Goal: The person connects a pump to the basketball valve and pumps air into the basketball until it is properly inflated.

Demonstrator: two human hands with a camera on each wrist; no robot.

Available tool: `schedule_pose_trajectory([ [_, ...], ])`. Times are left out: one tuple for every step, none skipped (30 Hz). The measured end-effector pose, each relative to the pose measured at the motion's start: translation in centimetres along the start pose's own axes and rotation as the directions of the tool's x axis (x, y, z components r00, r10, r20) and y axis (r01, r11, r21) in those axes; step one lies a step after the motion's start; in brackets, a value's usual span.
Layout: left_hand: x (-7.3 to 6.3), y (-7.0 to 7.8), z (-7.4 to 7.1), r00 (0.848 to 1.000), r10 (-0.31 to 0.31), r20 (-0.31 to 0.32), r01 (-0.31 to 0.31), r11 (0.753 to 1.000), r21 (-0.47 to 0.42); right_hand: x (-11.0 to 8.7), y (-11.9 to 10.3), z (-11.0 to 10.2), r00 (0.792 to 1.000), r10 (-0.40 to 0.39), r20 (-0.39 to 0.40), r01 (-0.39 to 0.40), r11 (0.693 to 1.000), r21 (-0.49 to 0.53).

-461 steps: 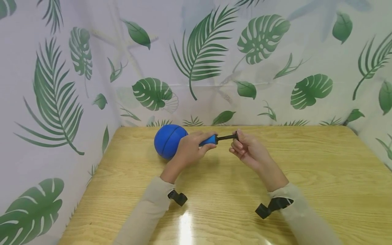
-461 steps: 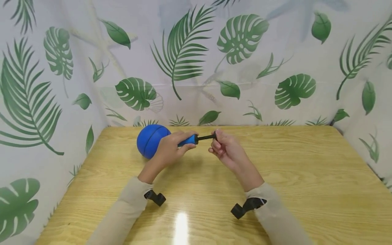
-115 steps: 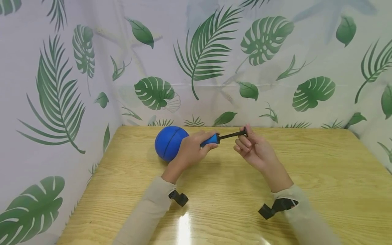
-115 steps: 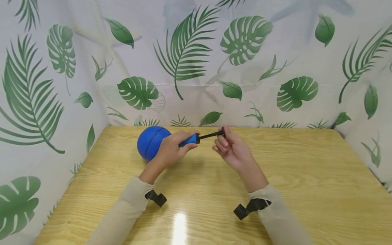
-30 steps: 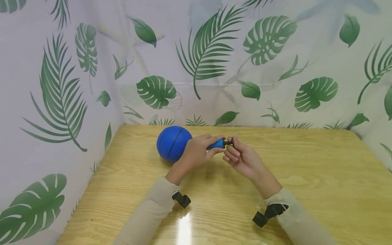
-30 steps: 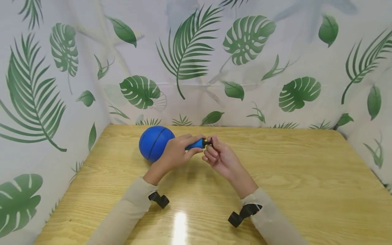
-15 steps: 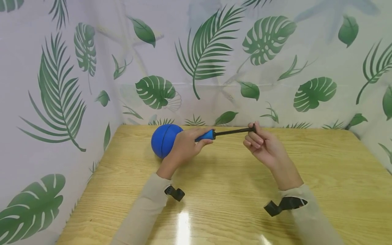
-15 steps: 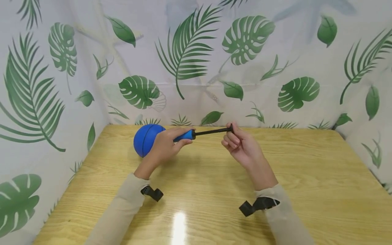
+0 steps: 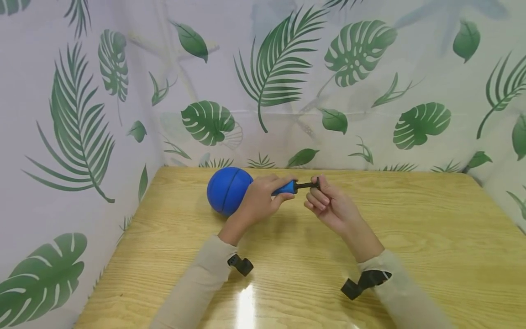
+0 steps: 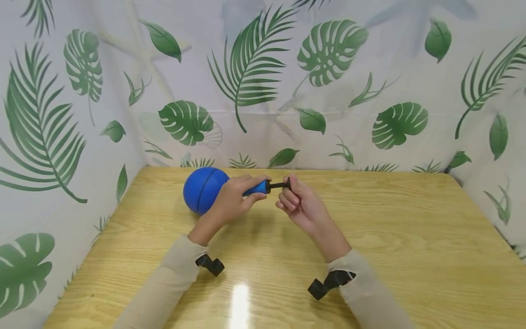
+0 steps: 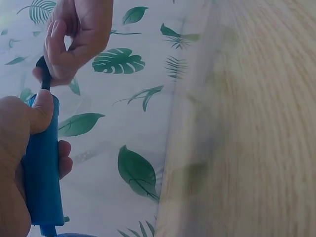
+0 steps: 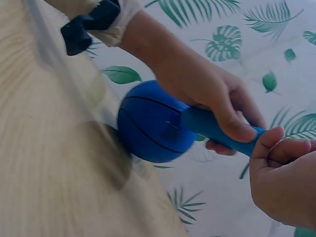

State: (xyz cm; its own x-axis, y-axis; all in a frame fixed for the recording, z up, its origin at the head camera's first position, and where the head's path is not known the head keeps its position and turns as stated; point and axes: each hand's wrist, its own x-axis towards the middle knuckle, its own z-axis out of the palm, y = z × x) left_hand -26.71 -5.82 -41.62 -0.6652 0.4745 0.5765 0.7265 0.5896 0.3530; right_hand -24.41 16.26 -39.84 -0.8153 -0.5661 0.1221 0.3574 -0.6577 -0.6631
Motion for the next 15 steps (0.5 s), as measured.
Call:
schedule_pose_trajectory([
  [0.0,0.1,0.1,1.0,0.011,0.001,-0.011,1.0,0.006,0.0,0.4,0.0,1.0,0.01,0.002,-0.01,1.0,-0.015],
  [0.0,0.1,0.3,1.0,0.023,0.003,-0.023,1.0,0.012,0.1,0.8,0.0,1.0,0.021,0.003,-0.021,0.999,-0.026],
  [0.0,0.2,0.4,0.999,0.031,0.007,-0.031,0.999,0.021,0.1,1.1,0.0,1.0,0.031,0.002,-0.031,0.999,-0.032],
  [-0.1,0.2,0.5,0.999,0.035,0.014,-0.035,0.999,0.029,0.1,1.4,-0.1,0.999,0.039,0.001,-0.039,0.999,-0.035],
  [-0.1,0.3,0.5,0.999,0.035,0.019,-0.036,0.999,0.033,0.1,1.6,-0.1,0.999,0.045,0.002,-0.044,0.998,-0.036],
  [-0.1,0.3,0.5,0.999,0.033,0.026,-0.034,0.999,0.035,0.0,1.7,-0.1,0.999,0.049,-0.003,-0.05,0.998,-0.036],
  [-0.2,0.4,0.5,0.999,0.025,0.032,-0.026,0.999,0.031,0.0,1.7,-0.1,0.999,0.05,-0.008,-0.051,0.998,-0.04],
  [-0.2,0.5,0.5,0.999,0.019,0.036,-0.02,1.0,0.024,0.1,1.7,-0.1,0.999,0.049,-0.015,-0.05,0.998,-0.043],
  [-0.2,0.5,0.4,0.999,0.012,0.039,-0.012,1.0,0.017,0.1,1.5,0.0,0.999,0.048,-0.02,-0.048,0.998,-0.048],
  [-0.2,0.5,0.3,0.999,0.008,0.042,-0.008,1.0,0.011,0.1,1.4,0.0,0.998,0.049,-0.026,-0.051,0.997,-0.053],
  [-0.2,0.4,0.3,0.999,0.004,0.045,-0.004,1.0,0.008,0.1,1.2,0.1,0.998,0.053,-0.029,-0.055,0.997,-0.059],
  [-0.1,0.4,0.2,0.999,-0.001,0.05,0.001,1.0,0.003,0.1,1.0,0.2,0.998,0.058,-0.036,-0.06,0.996,-0.064],
  [-0.1,0.3,0.1,0.999,-0.004,0.05,0.004,1.0,-0.001,0.1,0.7,0.3,0.997,0.061,-0.036,-0.063,0.996,-0.061],
  [-0.1,0.2,-0.1,0.999,-0.008,0.051,0.008,1.0,0.001,0.1,0.3,0.4,0.997,0.064,-0.037,-0.066,0.997,-0.05],
  [0.0,0.1,-0.3,0.999,-0.01,0.048,0.01,1.0,0.003,0.0,-0.1,0.5,0.997,0.064,-0.034,-0.065,0.997,-0.036],
])
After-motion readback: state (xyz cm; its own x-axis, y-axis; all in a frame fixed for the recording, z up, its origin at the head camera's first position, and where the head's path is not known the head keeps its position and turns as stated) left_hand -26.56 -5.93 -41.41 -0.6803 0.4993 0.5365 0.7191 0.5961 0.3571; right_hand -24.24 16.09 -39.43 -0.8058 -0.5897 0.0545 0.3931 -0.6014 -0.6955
